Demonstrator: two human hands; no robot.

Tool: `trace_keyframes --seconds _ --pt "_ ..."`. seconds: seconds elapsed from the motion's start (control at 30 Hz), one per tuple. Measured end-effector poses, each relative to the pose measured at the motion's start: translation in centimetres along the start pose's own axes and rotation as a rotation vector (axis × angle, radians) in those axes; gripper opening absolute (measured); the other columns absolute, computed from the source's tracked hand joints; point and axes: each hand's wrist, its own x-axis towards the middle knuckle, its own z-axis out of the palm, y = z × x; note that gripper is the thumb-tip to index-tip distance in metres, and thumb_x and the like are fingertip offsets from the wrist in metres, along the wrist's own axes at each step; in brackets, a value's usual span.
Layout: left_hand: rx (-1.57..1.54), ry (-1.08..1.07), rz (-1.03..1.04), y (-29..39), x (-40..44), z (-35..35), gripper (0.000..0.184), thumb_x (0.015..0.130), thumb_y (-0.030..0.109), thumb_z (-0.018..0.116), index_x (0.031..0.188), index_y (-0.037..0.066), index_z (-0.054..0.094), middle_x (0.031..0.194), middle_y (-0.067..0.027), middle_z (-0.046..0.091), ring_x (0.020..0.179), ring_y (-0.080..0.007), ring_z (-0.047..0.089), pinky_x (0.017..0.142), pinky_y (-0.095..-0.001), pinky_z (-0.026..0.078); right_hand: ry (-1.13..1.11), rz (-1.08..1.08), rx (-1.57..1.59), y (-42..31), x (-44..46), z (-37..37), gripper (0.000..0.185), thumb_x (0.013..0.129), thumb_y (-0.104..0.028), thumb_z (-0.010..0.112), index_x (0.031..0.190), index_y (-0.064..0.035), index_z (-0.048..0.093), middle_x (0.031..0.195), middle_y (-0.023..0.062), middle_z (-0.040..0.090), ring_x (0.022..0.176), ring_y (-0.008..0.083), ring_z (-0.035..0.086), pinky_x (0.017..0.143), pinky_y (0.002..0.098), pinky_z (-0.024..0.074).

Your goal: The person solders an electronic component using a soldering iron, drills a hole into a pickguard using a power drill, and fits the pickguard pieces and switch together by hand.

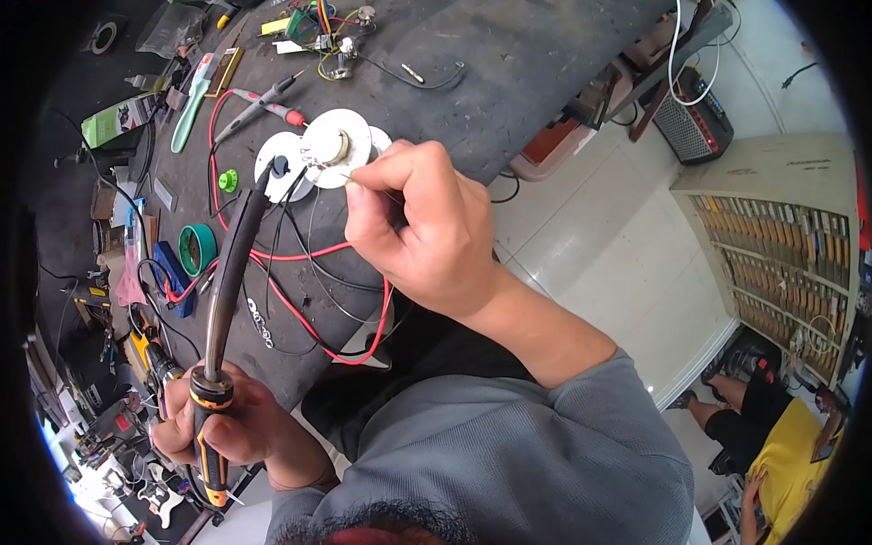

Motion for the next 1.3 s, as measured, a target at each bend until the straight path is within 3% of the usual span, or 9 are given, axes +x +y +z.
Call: trace_keyframes --seconds 0.07,0.3,0.4,0.7,0.8,1.1,1.2,1.3 --pt "0.056 -0.025 0.023 0.2 0.0 0.2 0.036 0.102 0.03 0.077 0.105 0.008 0.049 0.079 -0.0107 0.055 0.057 -0.0137 0.05 0.043 -0.0251 0.046 -0.032 -0.036 -0.016 0.1 -0.1 -0.1 0.017 0.101 0.007 0.066 0.11 0.0019 0.052 0.087 0.0086 0.065 0.072 0.0092 0.056 0.062 0.026 0.047" --pt "0.097 -0.086 0.018 0.8 -0.1 0.6 0.035 0.106 0.033 0.072 0.11 0.007 0.05 0.081 -0.0184 0.06 0.045 -0.0165 0.051 0.038 -0.0251 0.045 -0.038 -0.057 -0.02 0.3 0.0 -0.2 0.018 0.101 0.007 0.069 0.109 0.002 0.053 0.085 0.0074 0.066 0.069 0.0085 0.058 0.06 0.0241 0.0485" --pt "0.113 -0.111 -0.006 1.1 0.1 0.6 0.034 0.106 0.031 0.072 0.11 0.007 0.048 0.081 -0.02 0.06 0.046 -0.0163 0.052 0.038 -0.025 0.045 0.056 -0.03 -0.037 0.4 0.1 0.3 0.021 0.089 0.001 0.08 0.1 -0.0028 0.062 0.08 0.0065 0.069 0.061 0.017 0.066 0.058 0.0299 0.0545" --pt "0.087 -0.111 0.006 0.7 0.2 0.5 0.033 0.104 0.027 0.072 0.11 0.009 0.046 0.078 -0.0207 0.059 0.046 -0.0149 0.048 0.039 -0.0257 0.045 0.058 -0.043 -0.066 0.4 0.2 0.4 0.021 0.088 -0.001 0.081 0.1 -0.0031 0.063 0.079 0.0054 0.068 0.061 0.0189 0.067 0.057 0.0313 0.055" --pt "0.108 -0.08 0.017 0.5 0.1 0.6 0.033 0.103 0.027 0.072 0.11 0.009 0.046 0.077 -0.0202 0.058 0.047 -0.0154 0.048 0.039 -0.0261 0.045 -0.024 -0.056 -0.066 0.3 0.1 0.0 0.019 0.097 0.007 0.074 0.106 0.0023 0.058 0.085 0.0066 0.067 0.071 0.0077 0.061 0.063 0.0231 0.0524" --pt "0.111 -0.084 -0.017 0.8 0.1 0.8 0.034 0.104 0.028 0.072 0.11 0.008 0.046 0.077 -0.0222 0.06 0.048 -0.0169 0.051 0.041 -0.0271 0.047 -0.015 -0.055 -0.094 0.0 0.2 0.0 0.019 0.097 0.007 0.074 0.106 0.0021 0.058 0.084 0.0059 0.067 0.07 0.0075 0.061 0.063 0.0228 0.0519" --pt "0.192 -0.057 -0.123 1.7 0.1 1.0 0.045 0.101 0.044 0.079 0.116 0.012 0.051 0.077 -0.0093 0.062 0.048 -0.0178 0.062 0.049 -0.0304 0.052 0.076 -0.028 -0.071 0.4 0.2 0.7 0.02 0.088 0.001 0.08 0.097 -0.0038 0.063 0.078 0.0054 0.069 0.06 0.0184 0.066 0.057 0.0309 0.0544" --pt "0.18 -0.067 -0.11 1.7 0.2 0.9 0.045 0.101 0.043 0.079 0.116 0.012 0.051 0.077 -0.0097 0.062 0.048 -0.0179 0.062 0.049 -0.031 0.052 -0.024 -0.053 -0.087 0.2 0.2 0.0 0.019 0.097 0.007 0.074 0.107 0.0019 0.058 0.084 0.0059 0.067 0.07 0.0074 0.061 0.063 0.0227 0.0516"
